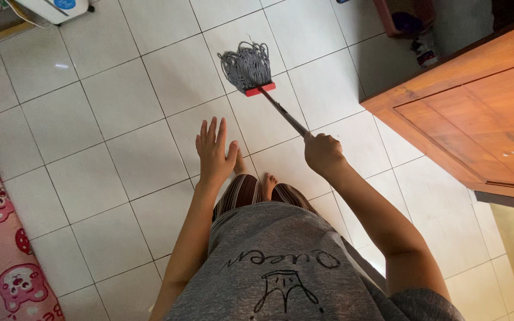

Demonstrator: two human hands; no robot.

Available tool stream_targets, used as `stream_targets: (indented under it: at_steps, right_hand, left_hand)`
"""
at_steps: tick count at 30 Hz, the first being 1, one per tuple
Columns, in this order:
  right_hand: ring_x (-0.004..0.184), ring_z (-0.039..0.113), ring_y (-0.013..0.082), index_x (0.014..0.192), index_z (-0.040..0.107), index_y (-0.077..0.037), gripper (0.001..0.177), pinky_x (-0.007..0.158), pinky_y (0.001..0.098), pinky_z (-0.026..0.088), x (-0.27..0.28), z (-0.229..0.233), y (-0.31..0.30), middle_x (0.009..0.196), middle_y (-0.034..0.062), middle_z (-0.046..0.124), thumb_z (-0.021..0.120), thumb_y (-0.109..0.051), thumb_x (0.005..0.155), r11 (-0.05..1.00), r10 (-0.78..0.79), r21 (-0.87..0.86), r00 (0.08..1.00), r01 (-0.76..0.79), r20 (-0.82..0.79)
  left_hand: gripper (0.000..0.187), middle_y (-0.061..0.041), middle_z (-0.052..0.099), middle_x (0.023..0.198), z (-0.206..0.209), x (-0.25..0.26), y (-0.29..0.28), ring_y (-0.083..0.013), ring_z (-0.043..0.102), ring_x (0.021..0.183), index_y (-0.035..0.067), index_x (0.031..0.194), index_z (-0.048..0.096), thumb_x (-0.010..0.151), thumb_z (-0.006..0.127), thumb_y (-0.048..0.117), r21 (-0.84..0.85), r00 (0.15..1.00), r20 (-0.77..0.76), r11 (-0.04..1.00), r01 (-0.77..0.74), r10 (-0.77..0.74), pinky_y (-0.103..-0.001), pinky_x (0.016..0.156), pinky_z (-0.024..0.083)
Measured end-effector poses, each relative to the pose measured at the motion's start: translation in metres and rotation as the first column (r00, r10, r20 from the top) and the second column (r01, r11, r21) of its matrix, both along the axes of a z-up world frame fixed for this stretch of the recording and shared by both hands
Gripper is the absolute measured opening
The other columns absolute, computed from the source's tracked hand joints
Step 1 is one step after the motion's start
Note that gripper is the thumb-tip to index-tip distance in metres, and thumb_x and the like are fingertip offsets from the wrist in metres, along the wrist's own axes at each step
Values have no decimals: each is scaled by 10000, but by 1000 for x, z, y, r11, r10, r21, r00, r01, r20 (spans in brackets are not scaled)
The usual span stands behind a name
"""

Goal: The person wrings out a mop head in a bucket of water by hand and then uses a mop to clean the tiled floor of a hallway.

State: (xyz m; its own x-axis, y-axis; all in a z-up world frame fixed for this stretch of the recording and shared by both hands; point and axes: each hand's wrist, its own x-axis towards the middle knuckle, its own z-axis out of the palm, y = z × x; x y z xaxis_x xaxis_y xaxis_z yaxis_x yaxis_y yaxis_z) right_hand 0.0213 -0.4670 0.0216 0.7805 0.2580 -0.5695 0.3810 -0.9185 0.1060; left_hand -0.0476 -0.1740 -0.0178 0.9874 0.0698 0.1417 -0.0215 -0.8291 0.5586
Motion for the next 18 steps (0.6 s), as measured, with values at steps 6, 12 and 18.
stream_targets:
  at_steps: [6, 12, 18]
  right_hand:
    - [869, 751, 272, 1292, 621, 19, 344, 646, 389, 617, 8, 9, 34, 1008, 142, 740, 477, -136, 1021, 993, -75, 89, 997, 77, -23]
    - [816, 771, 262, 1392, 543, 13, 403, 615, 360, 616, 37, 14, 49, 949, 157, 755, 471, -124, 1019, 992, -120, 12, 987, 122, -106]
    - [740, 753, 259, 1437, 501, -16, 475, 541, 361, 618, 79, -23, 48, 882, 144, 732, 484, -125, 976, 997, -73, 30, 997, 73, 14]
  left_hand:
    - [648, -228, 380, 1615, -5, 3, 2, -457, 246, 1536, 99, 1571, 403, 1003, 620, 321, 29, 1000, -6, 1000, 3, -2, -708, 1159, 220]
    - [642, -229, 375, 1615, -13, 34, 1, -460, 259, 1531, 89, 1571, 414, 1008, 611, 328, 39, 1000, -12, 999, 9, -8, -709, 1156, 228]
    - [662, -240, 338, 1628, -15, 91, 7, -472, 261, 1518, 84, 1564, 406, 985, 614, 329, 26, 999, -10, 999, 46, -45, -711, 1150, 227]
